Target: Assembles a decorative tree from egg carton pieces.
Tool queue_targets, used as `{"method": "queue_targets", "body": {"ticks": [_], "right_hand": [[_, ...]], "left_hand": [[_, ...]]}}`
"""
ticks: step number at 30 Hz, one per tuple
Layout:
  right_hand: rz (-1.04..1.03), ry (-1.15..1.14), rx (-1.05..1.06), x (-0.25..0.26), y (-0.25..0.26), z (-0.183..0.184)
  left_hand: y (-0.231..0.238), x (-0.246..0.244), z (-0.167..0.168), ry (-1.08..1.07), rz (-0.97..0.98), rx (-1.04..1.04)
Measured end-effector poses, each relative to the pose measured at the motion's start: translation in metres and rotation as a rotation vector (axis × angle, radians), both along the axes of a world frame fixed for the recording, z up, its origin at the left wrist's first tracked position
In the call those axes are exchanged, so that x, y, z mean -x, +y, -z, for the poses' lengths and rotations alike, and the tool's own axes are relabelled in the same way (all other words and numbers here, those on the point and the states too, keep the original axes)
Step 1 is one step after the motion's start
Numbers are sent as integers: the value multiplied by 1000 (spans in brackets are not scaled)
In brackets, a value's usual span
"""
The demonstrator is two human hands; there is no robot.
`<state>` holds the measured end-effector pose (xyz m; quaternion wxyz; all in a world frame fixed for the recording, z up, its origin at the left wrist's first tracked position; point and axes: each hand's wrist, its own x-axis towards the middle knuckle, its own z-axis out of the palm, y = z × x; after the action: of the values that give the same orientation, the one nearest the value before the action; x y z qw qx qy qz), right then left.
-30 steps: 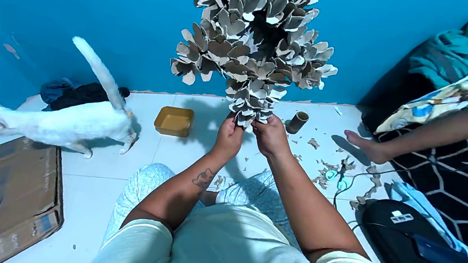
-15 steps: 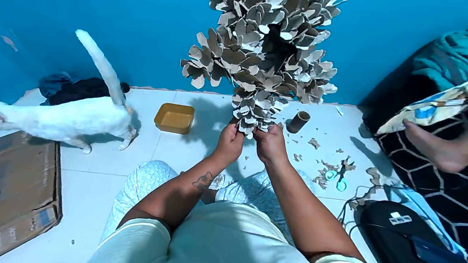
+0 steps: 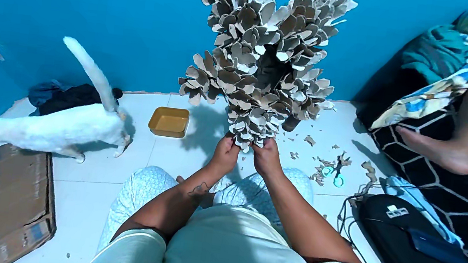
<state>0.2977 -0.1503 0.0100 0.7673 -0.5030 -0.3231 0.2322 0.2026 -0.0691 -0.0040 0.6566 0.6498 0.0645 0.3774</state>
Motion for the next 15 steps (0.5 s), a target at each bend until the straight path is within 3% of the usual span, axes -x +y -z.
{"method": "queue_targets", "body": {"ticks": [15], "right_hand": [[53, 91, 25, 1, -8, 16]], "left_hand": [[-5, -5, 20, 57, 15, -7]]}}
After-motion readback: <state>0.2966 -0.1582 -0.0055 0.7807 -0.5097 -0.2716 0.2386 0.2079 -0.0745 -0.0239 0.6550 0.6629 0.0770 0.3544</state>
